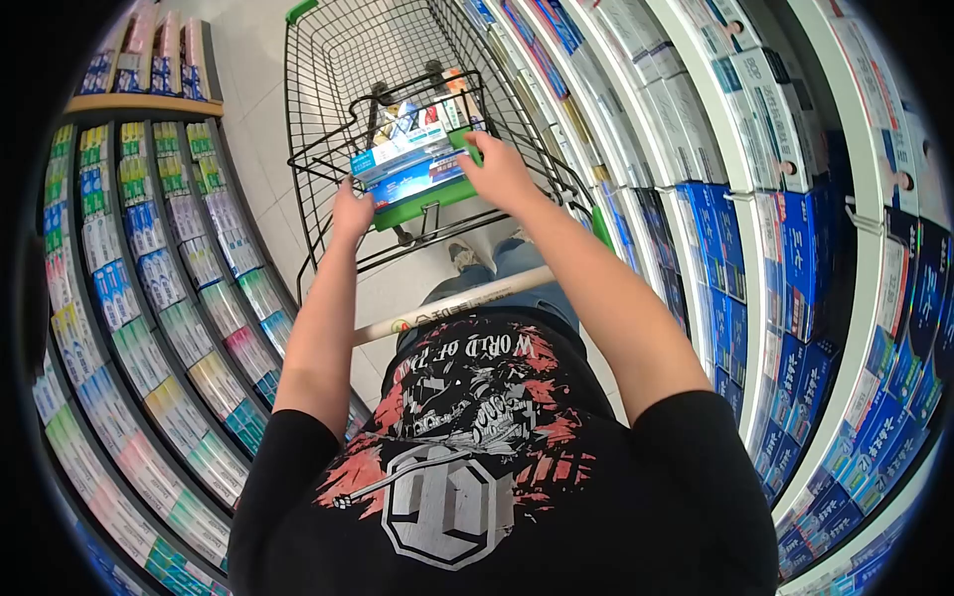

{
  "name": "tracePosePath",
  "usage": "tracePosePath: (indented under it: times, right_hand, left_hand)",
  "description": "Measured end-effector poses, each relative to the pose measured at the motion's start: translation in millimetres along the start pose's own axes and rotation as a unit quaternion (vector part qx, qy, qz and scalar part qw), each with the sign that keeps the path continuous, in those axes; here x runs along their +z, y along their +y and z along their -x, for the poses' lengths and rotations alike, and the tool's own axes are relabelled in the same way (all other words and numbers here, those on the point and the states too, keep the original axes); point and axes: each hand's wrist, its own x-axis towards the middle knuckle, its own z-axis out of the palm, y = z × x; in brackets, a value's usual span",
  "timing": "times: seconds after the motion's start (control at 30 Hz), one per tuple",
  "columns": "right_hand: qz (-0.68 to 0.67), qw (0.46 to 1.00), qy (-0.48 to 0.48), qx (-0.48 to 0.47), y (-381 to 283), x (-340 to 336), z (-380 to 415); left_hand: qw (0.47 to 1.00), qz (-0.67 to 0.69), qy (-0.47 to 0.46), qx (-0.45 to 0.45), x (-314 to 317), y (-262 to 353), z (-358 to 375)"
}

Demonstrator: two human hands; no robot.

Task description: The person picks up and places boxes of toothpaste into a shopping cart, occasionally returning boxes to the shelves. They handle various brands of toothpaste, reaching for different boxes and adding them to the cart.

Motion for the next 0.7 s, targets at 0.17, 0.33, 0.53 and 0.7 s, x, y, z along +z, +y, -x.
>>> tracePosePath:
  times: [0.17, 0.33, 0.53, 0.7]
  right_hand:
    - [0.211, 0.970, -0.110, 0.037, 45, 33, -61]
    - [0.196, 0.965, -0.150, 0.085, 38, 46, -77]
    - [0.187, 0.966, -0.138, 0.113, 69, 61, -71]
    - [0.202, 0.962, -0.151, 0.108, 75, 51, -65]
  left_hand:
    - [0.996, 0.077, -0.028, -0.025, 5, -10, 7]
    - [0.993, 0.106, -0.050, -0.024, 9, -12, 9]
    - [0.992, 0.114, -0.046, -0.023, 23, -21, 11]
    - [0.995, 0.083, -0.053, 0.001, 23, -20, 12]
